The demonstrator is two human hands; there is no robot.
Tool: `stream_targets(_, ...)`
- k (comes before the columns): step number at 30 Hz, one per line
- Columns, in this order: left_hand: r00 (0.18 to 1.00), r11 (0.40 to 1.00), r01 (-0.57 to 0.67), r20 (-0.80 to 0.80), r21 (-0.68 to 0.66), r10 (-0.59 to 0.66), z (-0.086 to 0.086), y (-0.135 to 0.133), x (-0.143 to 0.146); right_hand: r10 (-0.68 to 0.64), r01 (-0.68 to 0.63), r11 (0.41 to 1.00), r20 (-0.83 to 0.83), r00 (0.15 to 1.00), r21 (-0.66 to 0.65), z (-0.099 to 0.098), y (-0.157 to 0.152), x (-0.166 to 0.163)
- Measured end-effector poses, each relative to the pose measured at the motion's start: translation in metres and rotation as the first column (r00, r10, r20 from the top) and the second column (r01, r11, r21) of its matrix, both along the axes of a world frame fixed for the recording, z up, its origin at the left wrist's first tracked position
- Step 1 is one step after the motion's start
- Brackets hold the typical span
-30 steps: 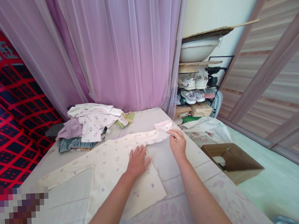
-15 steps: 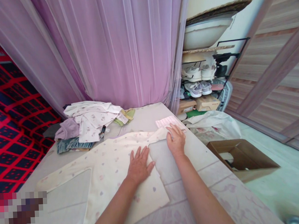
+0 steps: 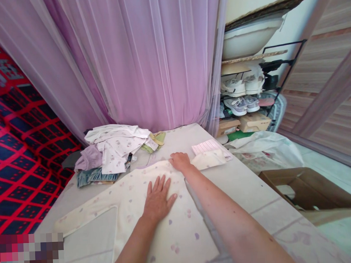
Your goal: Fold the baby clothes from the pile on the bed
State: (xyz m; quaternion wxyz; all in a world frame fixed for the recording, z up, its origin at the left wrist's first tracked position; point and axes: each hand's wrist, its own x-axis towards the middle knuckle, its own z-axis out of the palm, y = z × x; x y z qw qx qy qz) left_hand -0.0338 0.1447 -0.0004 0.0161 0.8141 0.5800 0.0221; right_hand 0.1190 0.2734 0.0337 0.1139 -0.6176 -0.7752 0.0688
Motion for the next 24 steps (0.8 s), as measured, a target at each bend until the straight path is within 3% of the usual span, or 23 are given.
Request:
stream_targets(8,1.0,1.0,0.014,0.001,0.0,-0.014,-0.01,0.0,0.002,0.016,-0.016,0.999,0.009,1.0,0.041,-0.02,0.018,-0.001)
stream_targets(13,0.999,1.0,0.014,0.031,0.01,-0.015,-0.011,-0.001,0.002,0.02,-0.02,0.998,0.009,1.0,0.063,-0.017,0.01,0.0)
stream_targets(15,0.999,1.0,0.013,0.037,0.011,-0.013,-0.011,-0.001,0.002,0.088,-0.086,0.992,-0.009,0.996,0.089,-0.016,0.003,-0.003)
stream_targets(19,0.998,1.0,0.01,0.059,-0.005,-0.01,-0.012,-0.001,0.003,0.367,-0.366,0.929,-0.017,0.93,0.047,-0.025,-0.01,-0.009)
stream_targets(24,0.996,0.999,-0.02,0.089,-0.032,0.022,-0.012,-0.003,0.005,0.356,-0.353,0.933,0.046,0.933,-0.071,-0.034,-0.01,-0.013)
